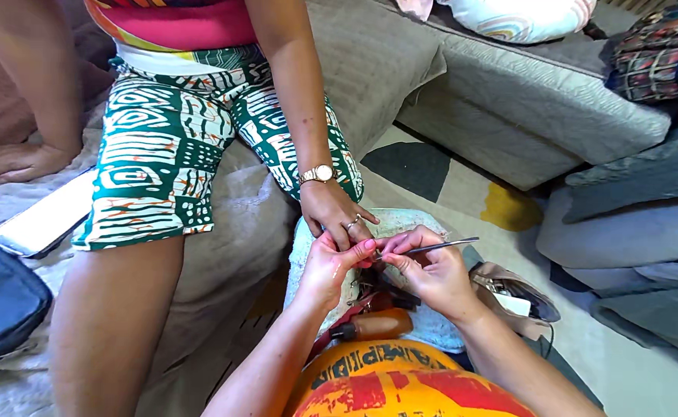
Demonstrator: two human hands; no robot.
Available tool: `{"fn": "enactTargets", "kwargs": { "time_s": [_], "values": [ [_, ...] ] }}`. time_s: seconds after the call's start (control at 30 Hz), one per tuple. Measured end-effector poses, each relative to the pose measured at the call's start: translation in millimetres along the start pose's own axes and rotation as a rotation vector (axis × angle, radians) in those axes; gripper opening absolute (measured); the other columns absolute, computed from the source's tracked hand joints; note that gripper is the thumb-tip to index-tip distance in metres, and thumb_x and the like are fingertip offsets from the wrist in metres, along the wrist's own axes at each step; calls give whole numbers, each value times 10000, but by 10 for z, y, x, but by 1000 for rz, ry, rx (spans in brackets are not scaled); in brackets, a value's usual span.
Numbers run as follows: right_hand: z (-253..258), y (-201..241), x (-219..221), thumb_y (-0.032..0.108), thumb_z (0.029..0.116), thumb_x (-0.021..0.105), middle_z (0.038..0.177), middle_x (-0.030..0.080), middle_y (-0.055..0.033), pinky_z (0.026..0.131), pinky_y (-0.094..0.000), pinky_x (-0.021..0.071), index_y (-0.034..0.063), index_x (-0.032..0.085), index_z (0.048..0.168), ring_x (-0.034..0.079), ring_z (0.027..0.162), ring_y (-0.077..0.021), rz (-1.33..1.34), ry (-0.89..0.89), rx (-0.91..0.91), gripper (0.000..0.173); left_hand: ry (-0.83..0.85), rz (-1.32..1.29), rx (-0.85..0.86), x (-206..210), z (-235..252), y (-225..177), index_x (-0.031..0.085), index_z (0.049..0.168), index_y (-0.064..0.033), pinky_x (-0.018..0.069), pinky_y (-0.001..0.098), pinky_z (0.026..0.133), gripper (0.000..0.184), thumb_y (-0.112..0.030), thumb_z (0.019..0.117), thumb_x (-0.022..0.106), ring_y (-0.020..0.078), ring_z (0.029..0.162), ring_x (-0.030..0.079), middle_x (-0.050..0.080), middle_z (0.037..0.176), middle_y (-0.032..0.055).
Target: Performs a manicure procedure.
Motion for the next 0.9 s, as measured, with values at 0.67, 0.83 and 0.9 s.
{"fn": "enactTargets", "kwargs": {
  "time_s": [0.67, 0.83, 0.9],
  "values": [
    [19, 76, 48, 113, 973, 672, 1009, 742, -79, 734, -172, 574, 23, 649, 942, 703, 896, -50, -252, 82, -94, 98, -59, 13, -2, -12, 30, 65, 646, 967, 45, 627, 323, 724, 147, 59, 865, 750, 181, 720, 717, 720, 829, 126],
    [15, 43, 55, 103, 971, 671, 1011, 739, -84, 765, -188, 581, 16, 649, 942, 705, 916, -62, -210, 78, -84, 94, -63, 34, -12, -29, 30, 70, 643, 966, 44, 629, 324, 727, 145, 52, 869, 750, 182, 724, 719, 721, 831, 119],
    [-4, 57, 68, 102, 977, 661, 1020, 736, -91, 787, -196, 586, 19, 641, 940, 710, 956, -77, -208, 117, -90, 94, -67, 34, -19, -37, 25, 78, 641, 967, 43, 626, 328, 734, 151, 50, 865, 753, 182, 733, 716, 718, 841, 117]
  ]
}}
Point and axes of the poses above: each hand's wrist, its own z-axis towards the middle knuckle, its own x-axis out of the palm, y = z × x, the point moved 10 cm from there along z, towards the middle knuckle
